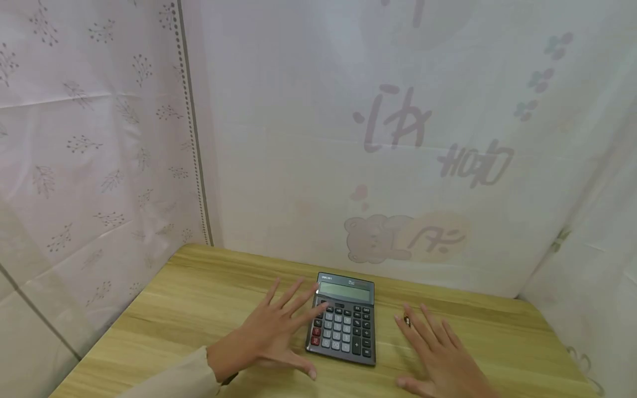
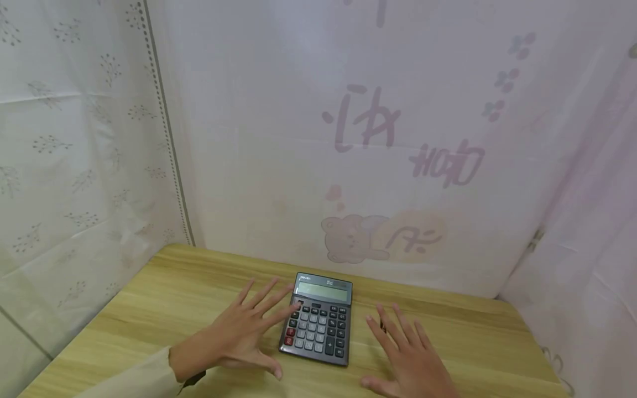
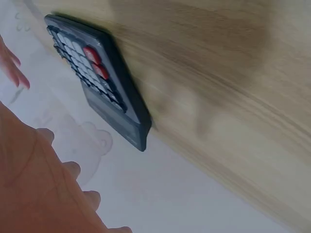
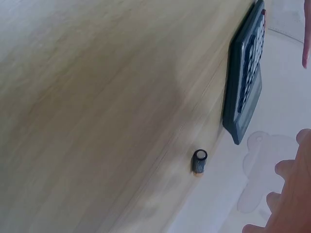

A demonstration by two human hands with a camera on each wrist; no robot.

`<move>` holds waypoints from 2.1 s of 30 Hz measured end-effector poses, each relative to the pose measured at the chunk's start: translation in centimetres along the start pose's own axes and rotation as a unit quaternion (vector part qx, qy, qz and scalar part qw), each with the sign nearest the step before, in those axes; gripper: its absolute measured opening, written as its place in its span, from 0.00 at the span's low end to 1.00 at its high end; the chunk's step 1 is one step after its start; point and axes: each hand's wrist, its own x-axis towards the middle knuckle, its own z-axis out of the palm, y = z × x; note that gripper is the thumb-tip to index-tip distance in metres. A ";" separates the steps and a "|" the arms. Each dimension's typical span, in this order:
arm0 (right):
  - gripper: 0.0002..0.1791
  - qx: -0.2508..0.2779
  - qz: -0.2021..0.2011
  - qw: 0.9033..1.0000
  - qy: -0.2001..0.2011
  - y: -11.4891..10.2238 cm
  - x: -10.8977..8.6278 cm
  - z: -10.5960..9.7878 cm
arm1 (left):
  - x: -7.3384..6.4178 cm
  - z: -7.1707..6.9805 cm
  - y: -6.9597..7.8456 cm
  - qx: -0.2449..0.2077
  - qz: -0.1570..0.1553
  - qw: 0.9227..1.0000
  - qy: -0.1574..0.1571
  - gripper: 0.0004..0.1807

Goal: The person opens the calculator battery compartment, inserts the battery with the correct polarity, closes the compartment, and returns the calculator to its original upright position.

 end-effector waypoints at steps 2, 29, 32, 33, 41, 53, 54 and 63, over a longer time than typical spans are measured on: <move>0.62 -0.002 0.000 1.000 0.004 0.4 -0.2 0.1 | -0.2 0.2 -0.2 -0.003 -0.005 1.000 -0.002 0.69; 0.66 -0.008 0.048 0.999 -0.022 2.6 -2.7 0.1 | -1.7 1.2 -1.9 -0.050 -0.028 0.998 0.000 0.74; 0.65 -0.004 0.055 0.998 -0.019 2.9 -2.9 0.3 | -1.5 1.1 -2.0 -0.135 -0.048 0.989 -0.037 0.73; 0.65 -0.001 0.059 0.998 -0.019 3.0 -2.9 0.4 | -1.4 1.1 -2.0 -0.170 -0.058 0.982 -0.049 0.72; 0.55 0.102 0.143 0.983 -0.062 2.7 -2.2 -0.1 | -0.7 1.0 -1.6 -0.421 -0.145 0.894 -0.057 0.66; 0.45 0.231 0.234 0.939 -0.104 1.2 1.4 -0.5 | 1.0 2.0 0.1 -0.607 -0.211 0.766 -0.021 0.59; 0.44 0.226 0.229 0.942 -0.096 1.1 1.6 -0.3 | 1.1 2.2 0.3 -0.612 -0.210 0.762 -0.018 0.59; 0.44 0.235 0.238 0.940 -0.069 0.0 4.0 1.0 | 2.1 3.3 1.9 -0.642 -0.197 0.741 0.012 0.59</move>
